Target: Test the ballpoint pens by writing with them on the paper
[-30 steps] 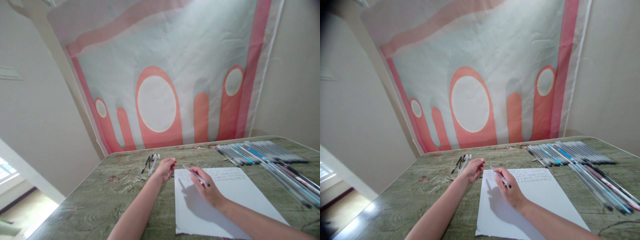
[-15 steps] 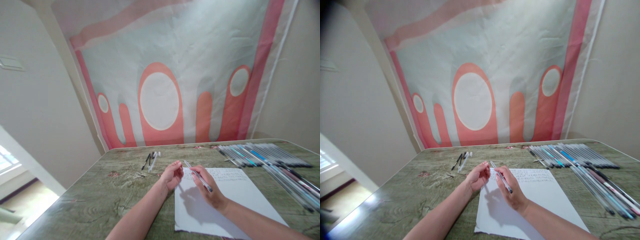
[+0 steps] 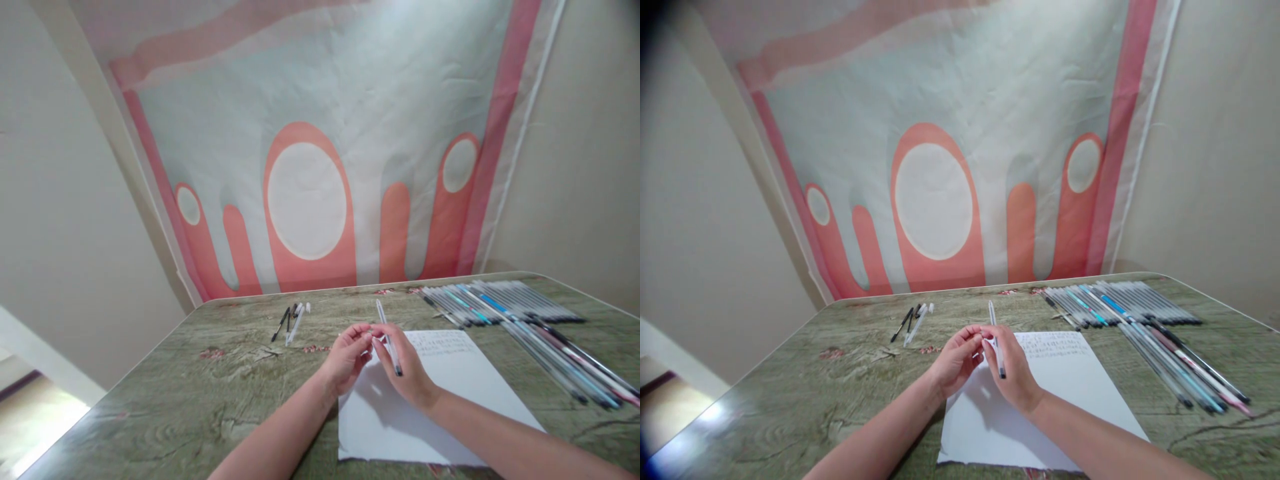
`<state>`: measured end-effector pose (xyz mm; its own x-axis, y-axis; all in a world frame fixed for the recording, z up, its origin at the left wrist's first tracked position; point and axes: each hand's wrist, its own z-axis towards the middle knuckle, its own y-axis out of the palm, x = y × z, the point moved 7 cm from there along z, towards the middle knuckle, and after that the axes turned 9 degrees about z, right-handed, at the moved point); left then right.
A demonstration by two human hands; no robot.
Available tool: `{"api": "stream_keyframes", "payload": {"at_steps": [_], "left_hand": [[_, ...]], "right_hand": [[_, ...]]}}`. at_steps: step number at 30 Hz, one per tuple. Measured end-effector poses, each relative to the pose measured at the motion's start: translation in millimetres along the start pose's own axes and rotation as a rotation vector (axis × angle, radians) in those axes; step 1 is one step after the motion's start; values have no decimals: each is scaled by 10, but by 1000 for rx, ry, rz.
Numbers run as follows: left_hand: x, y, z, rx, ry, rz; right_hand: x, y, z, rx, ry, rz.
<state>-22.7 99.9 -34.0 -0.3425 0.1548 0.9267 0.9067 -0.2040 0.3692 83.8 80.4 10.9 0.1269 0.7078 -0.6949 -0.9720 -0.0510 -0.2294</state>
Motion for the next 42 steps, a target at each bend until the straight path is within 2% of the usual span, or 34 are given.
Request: {"api": "stream_keyframes", "payload": {"at_steps": [13, 27, 42], "left_hand": [[121, -96, 18, 134, 184, 268], [86, -140, 21, 102, 125, 232], [74, -141, 15, 141, 115, 181]], "right_hand": [[144, -40, -31, 24, 16, -6], [156, -32, -43, 16, 50, 10], [153, -2, -50, -8, 60, 18]]}}
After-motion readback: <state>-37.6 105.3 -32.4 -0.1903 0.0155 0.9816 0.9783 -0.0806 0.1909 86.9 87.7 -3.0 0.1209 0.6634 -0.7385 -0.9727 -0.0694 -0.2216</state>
